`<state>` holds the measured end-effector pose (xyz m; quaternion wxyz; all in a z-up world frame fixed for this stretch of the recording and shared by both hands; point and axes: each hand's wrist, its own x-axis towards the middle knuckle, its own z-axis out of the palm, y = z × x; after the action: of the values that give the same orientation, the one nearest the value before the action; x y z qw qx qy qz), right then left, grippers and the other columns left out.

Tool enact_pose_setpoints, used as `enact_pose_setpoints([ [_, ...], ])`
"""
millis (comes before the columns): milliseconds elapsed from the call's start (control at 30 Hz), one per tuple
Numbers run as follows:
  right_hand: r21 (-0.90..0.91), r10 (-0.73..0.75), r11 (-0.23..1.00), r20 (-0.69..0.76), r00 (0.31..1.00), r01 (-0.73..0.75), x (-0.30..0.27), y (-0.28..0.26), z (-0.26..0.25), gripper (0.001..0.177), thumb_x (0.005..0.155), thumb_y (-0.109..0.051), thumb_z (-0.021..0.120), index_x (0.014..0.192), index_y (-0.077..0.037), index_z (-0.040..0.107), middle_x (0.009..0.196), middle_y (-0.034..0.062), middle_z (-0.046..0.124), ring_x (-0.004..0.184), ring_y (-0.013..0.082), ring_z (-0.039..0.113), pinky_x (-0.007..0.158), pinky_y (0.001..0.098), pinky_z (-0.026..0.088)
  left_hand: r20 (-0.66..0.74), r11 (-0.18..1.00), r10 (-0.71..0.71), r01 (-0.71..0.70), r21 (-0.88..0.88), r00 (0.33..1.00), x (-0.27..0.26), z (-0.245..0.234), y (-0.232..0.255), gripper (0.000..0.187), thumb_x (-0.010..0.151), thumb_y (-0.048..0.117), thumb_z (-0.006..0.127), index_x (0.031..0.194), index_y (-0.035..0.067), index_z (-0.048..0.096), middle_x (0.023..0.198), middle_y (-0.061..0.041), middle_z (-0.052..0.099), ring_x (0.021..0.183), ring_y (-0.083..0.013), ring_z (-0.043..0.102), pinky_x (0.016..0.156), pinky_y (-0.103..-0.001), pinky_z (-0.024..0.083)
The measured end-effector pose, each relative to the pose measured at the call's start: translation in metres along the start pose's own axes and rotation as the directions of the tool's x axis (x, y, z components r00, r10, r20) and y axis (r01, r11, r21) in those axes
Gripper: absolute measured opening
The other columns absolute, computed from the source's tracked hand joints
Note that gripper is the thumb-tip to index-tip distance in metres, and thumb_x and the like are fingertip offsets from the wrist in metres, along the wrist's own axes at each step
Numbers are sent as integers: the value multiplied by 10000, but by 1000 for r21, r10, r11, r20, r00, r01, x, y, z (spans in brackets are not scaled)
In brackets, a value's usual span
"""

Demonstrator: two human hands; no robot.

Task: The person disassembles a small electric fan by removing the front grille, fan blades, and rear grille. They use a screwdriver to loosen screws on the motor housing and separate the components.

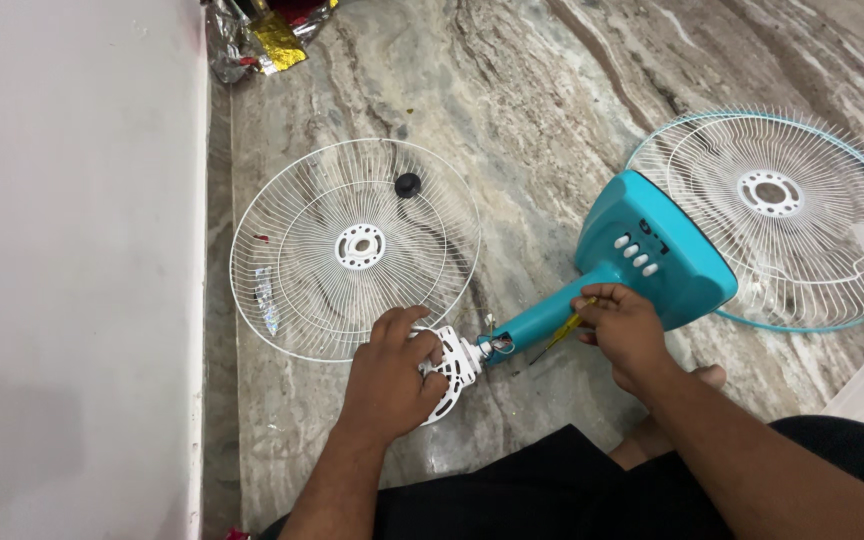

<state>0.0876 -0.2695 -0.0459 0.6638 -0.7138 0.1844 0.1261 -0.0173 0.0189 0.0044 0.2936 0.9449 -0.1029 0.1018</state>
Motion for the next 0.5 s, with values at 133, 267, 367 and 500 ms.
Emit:
enact_pose_setpoints([
  [133, -18, 24, 1000, -18, 1000, -24, 3, 2, 0, 248, 934, -99, 699, 1164, -23, 644, 1026, 83, 734, 860, 177, 676, 721, 321, 545, -48, 999, 28, -27, 23, 998, -1, 2, -1, 132, 653, 101, 698, 763, 85, 626, 1360, -146, 601, 1301, -397, 526, 882, -510, 534],
  [267, 8, -3, 1000, -10, 1000, 3, 6, 6, 1, 254, 921, -87, 708, 1158, -21, 648, 1022, 79, 739, 852, 170, 672, 708, 318, 540, -89, 997, 47, -41, 71, 995, -1, 6, -4, 150, 664, 121, 731, 771, 78, 636, 1364, -129, 604, 1311, -385, 509, 961, -547, 480],
  [367, 8, 3, 1000, -10, 1000, -3, 5, 5, 1, 253, 920, -90, 703, 1158, -24, 648, 1026, 76, 743, 856, 168, 678, 710, 317, 543, -108, 986, 26, -7, 167, 994, -1, 8, -3, 110, 707, 129, 741, 766, 97, 654, 1355, -78, 611, 1323, -331, 505, 1042, -620, 380],
  [500, -7, 17, 1000, -9, 1000, -17, 1, 0, 1, 251, 929, -98, 696, 1162, -25, 644, 1040, 84, 737, 870, 178, 679, 729, 323, 551, -103, 976, -43, 63, 207, 994, -1, 8, 1, 92, 735, 158, 755, 760, 119, 675, 1341, -39, 605, 1330, -280, 489, 1086, -686, 267],
])
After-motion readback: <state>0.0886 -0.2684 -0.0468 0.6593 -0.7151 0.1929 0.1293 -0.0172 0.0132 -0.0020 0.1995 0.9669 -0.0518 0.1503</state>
